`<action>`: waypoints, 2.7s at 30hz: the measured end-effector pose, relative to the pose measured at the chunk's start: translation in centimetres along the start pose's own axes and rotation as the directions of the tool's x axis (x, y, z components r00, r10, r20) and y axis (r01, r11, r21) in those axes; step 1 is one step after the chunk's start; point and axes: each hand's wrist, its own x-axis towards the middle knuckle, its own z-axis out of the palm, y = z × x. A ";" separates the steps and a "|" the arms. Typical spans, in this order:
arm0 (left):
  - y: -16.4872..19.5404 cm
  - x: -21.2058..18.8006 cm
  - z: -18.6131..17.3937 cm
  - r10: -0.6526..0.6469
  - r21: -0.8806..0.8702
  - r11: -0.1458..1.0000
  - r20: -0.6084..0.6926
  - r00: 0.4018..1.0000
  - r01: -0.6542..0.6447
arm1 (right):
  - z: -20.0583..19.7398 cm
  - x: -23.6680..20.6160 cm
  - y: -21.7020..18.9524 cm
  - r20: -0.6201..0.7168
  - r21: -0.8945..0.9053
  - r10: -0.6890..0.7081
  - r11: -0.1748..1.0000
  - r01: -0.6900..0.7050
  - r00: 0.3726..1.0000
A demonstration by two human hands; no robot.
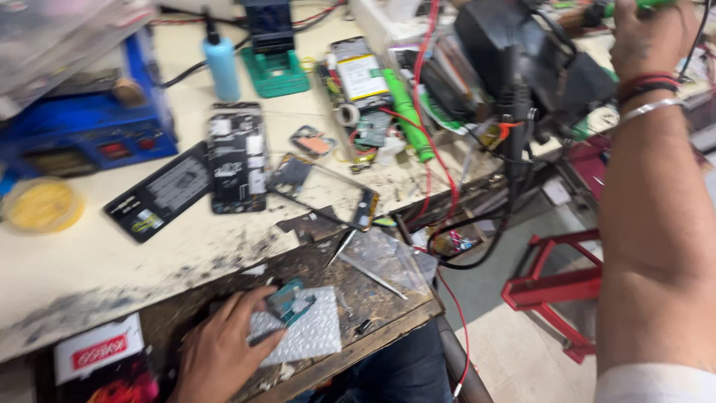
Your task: The person uses a soldering iron to work on a small circuit board, then sets it aside. They then use a yellow tool to scrape or clean the interior of a disassembled smartphone chassis. The person picks up and places small components on the workbench.
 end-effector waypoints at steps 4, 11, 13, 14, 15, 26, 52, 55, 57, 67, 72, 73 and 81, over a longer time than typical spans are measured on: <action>0.0 -0.9 0.4 0.138 -0.117 0.981 -0.129 0.982 -0.153 | 0.3 -2.1 1.7 0.441 0.600 0.180 0.669 -0.438 0.879; 0.5 0.0 1.0 0.105 -0.289 0.948 -0.117 0.988 -0.135 | -1.7 -12.5 0.0 0.178 0.821 -0.293 0.570 0.022 0.939; 0.8 0.1 0.6 0.080 -0.367 0.923 -0.109 0.991 -0.115 | -2.5 -13.9 -2.4 0.349 0.877 -0.310 0.440 -0.192 0.884; 1.0 0.1 0.4 0.089 -0.373 0.919 -0.127 0.988 -0.131 | -2.4 -14.0 -4.0 0.436 0.877 -0.317 0.362 -0.317 0.842; 1.2 0.1 0.1 0.098 -0.378 0.914 -0.146 0.984 -0.147 | -2.2 -14.2 -5.6 0.478 0.877 -0.350 0.245 -0.414 0.806; 4.3 -1.4 -3.0 0.109 -0.550 0.814 -0.171 0.979 -0.187 | 1.5 -12.3 -17.9 0.539 0.557 -0.321 -0.558 -0.616 0.779; 2.3 -4.5 -9.0 -0.345 -0.781 0.604 -0.439 0.830 -0.162 | 6.2 -15.4 -12.9 0.642 0.372 -0.356 -0.630 -0.681 0.679; 2.0 -5.6 -10.3 -0.461 -0.777 0.615 -0.492 0.739 -0.134 | 7.0 -15.7 -13.8 0.576 0.188 -0.458 -0.731 -0.655 0.677; 2.1 -6.2 -10.8 -0.499 -0.795 0.585 -0.510 0.701 -0.163 | 7.3 -15.7 -14.7 0.627 0.229 -0.403 -0.723 -0.652 0.667; 1.1 -7.5 -14.2 -0.646 -0.809 0.579 -0.529 0.551 -0.098 | 6.9 -15.7 -14.9 0.788 0.169 -0.294 -0.741 -0.650 0.540; -1.7 -7.5 -16.1 -0.613 -0.754 0.655 -0.567 0.551 -0.048 | 5.0 -19.7 -12.4 0.765 0.146 -0.375 -0.691 -0.708 0.524; -2.4 -7.5 -16.4 -0.599 -0.739 0.672 -0.575 0.558 -0.040 | 4.4 -20.7 -11.9 0.778 0.167 -0.357 -0.676 -0.718 0.517; -7.9 -6.6 -18.2 -0.588 -0.609 0.769 -0.556 0.588 0.193 | 2.0 -26.2 -10.0 0.935 0.229 -0.059 -0.652 -0.723 0.349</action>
